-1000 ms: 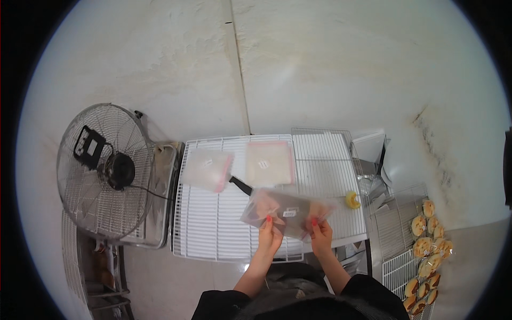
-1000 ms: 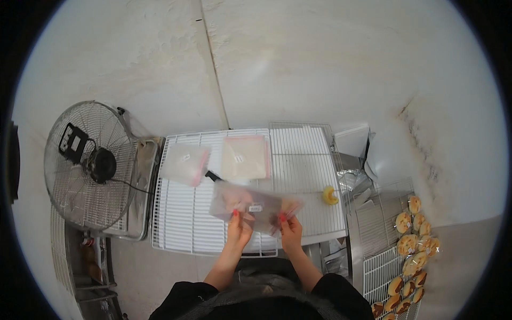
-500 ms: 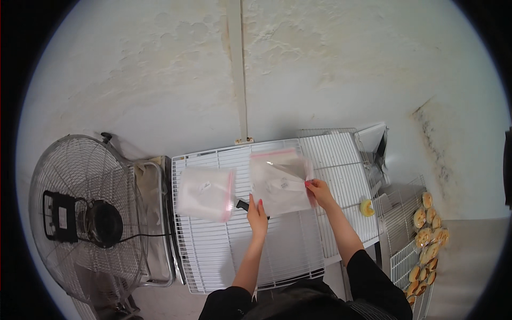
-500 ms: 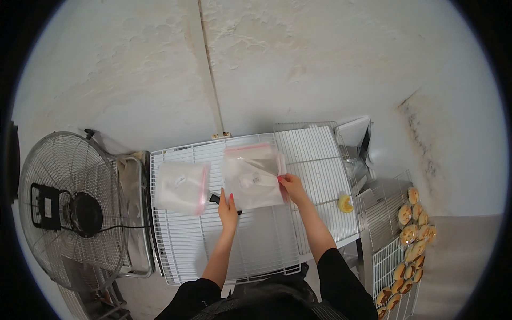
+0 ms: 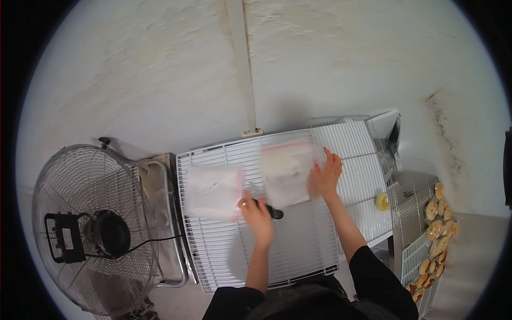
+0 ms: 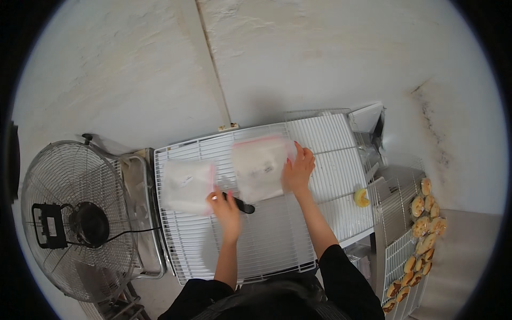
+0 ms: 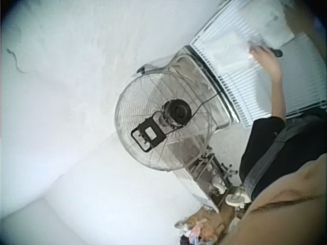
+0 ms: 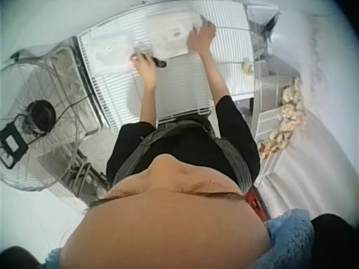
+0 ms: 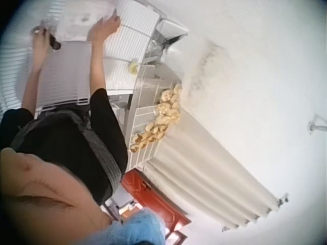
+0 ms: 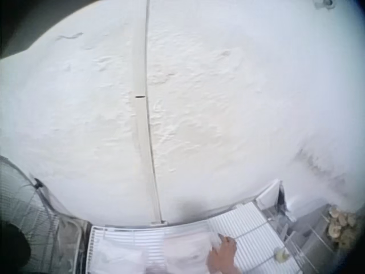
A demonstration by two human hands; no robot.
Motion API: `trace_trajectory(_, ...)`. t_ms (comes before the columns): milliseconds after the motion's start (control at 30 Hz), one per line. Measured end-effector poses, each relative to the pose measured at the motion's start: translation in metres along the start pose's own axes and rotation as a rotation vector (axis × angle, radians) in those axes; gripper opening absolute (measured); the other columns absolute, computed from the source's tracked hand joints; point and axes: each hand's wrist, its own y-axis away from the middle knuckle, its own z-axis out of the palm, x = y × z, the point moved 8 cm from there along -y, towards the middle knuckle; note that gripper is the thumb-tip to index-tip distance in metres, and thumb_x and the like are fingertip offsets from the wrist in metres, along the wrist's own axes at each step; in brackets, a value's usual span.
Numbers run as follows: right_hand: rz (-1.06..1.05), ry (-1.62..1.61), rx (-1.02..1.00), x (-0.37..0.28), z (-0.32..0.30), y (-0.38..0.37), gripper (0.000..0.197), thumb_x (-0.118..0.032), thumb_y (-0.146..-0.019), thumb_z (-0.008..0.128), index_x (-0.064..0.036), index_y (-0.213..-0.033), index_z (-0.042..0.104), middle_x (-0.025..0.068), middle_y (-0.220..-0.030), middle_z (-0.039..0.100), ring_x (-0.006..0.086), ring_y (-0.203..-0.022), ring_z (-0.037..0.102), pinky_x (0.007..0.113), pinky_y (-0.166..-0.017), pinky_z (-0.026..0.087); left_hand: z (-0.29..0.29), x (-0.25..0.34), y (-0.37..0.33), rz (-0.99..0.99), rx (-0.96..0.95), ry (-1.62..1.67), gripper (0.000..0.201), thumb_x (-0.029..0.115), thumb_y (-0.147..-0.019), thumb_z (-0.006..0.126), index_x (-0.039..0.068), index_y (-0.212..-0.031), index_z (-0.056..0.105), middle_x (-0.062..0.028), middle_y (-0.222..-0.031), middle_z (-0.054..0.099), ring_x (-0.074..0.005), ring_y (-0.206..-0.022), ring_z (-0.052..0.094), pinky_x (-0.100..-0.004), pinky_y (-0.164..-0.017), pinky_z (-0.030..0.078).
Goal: The person packages freshly baked pastries by hand. They pick up each pastry from a wire cooling rack, place it into a clear plastic bag, and then set the packaged item back onto the rack. The process is repeated for multiple pastries throughout the clip.
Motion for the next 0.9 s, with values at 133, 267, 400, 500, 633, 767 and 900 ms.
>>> trace_trajectory(133,-0.166,-0.613,-0.325,-0.084,0.066,-0.001,0.049,-0.010,-0.076,0.057,-0.0055,-0.123,0.041,0.0139,-0.106,0.048,0.0295,-0.098,0.046,0.040,-0.086,0.037,-0.086,-0.092,-0.005,-0.330,0.370,0.047,0.046,0.011,-0.085,0.053,-0.003,-0.124,0.032,-0.0161,-0.109,0.038,-0.0244,-0.094,0.043,-0.0390,-0.083,0.041)
trace_trajectory(267,-0.395,-0.334,-0.478,-0.182,0.131,0.023,0.052,-0.025,-0.077,0.060,-0.0084,-0.123,0.042,0.0124,-0.104,0.052,0.0285,-0.099,0.048,0.042,-0.084,0.039,-0.088,-0.178,0.010,-0.890,0.410,0.912,0.052,0.011,-0.082,0.054,0.003,-0.125,0.026,-0.0144,-0.113,0.038,-0.0229,-0.096,0.043,-0.0382,-0.085,0.041)
trace_trajectory(400,-0.339,-0.051,-0.597,-0.199,0.175,0.038,0.047,-0.037,-0.082,0.054,-0.0086,-0.118,0.047,0.0136,-0.108,0.050,0.0305,-0.103,0.046,0.046,-0.084,0.037,-0.083,-0.186,0.005,-0.976,0.340,0.961,0.054,0.011,-0.082,0.054,0.003,-0.127,0.024,-0.0140,-0.113,0.038,-0.0237,-0.099,0.044,-0.0381,-0.084,0.042)
trace_trajectory(500,-0.448,0.069,-0.521,-0.209,0.176,0.046,0.041,-0.038,-0.081,0.054,-0.0078,-0.110,0.053,0.0124,-0.106,0.049,0.0301,-0.103,0.045,0.045,-0.082,0.036,-0.077,-0.204,0.003,-0.934,0.320,0.805,0.057,0.010,-0.082,0.054,-0.001,-0.129,0.024,-0.0148,-0.115,0.036,-0.0250,-0.096,0.045,-0.0381,-0.083,0.043)
trace_trajectory(633,-0.471,0.078,-0.497,-0.211,0.176,0.050,0.042,-0.040,-0.081,0.055,-0.0058,-0.104,0.055,0.0123,-0.104,0.049,0.0291,-0.102,0.045,0.044,-0.081,0.035,-0.072,-0.178,0.001,-0.580,0.286,0.125,0.072,0.016,-0.080,0.062,-0.004,-0.133,0.018,-0.0219,-0.121,0.024,-0.0330,-0.105,0.038,-0.0391,-0.085,0.040)
trace_trajectory(767,-0.495,0.121,-0.512,-0.210,0.177,0.047,0.051,-0.048,-0.079,0.053,-0.0036,-0.104,0.056,0.0135,-0.105,0.049,0.0290,-0.100,0.045,0.044,-0.083,0.034,-0.064,-0.131,-0.003,-0.327,0.163,-0.218,0.078,0.017,-0.073,0.071,-0.004,-0.132,0.024,-0.0288,-0.123,0.021,-0.0407,-0.111,0.031,-0.0399,-0.090,0.034)
trace_trajectory(900,-0.443,0.125,-0.529,-0.208,0.184,0.037,0.061,-0.057,-0.077,0.050,-0.0019,-0.103,0.056,0.0151,-0.107,0.049,0.0298,-0.100,0.045,0.044,-0.084,0.034,-0.062,-0.124,-0.006,-0.259,0.108,-0.220,0.072,0.013,-0.073,0.069,-0.002,-0.131,0.029,-0.0330,-0.126,0.020,-0.0431,-0.110,0.033,-0.0399,-0.091,0.034)
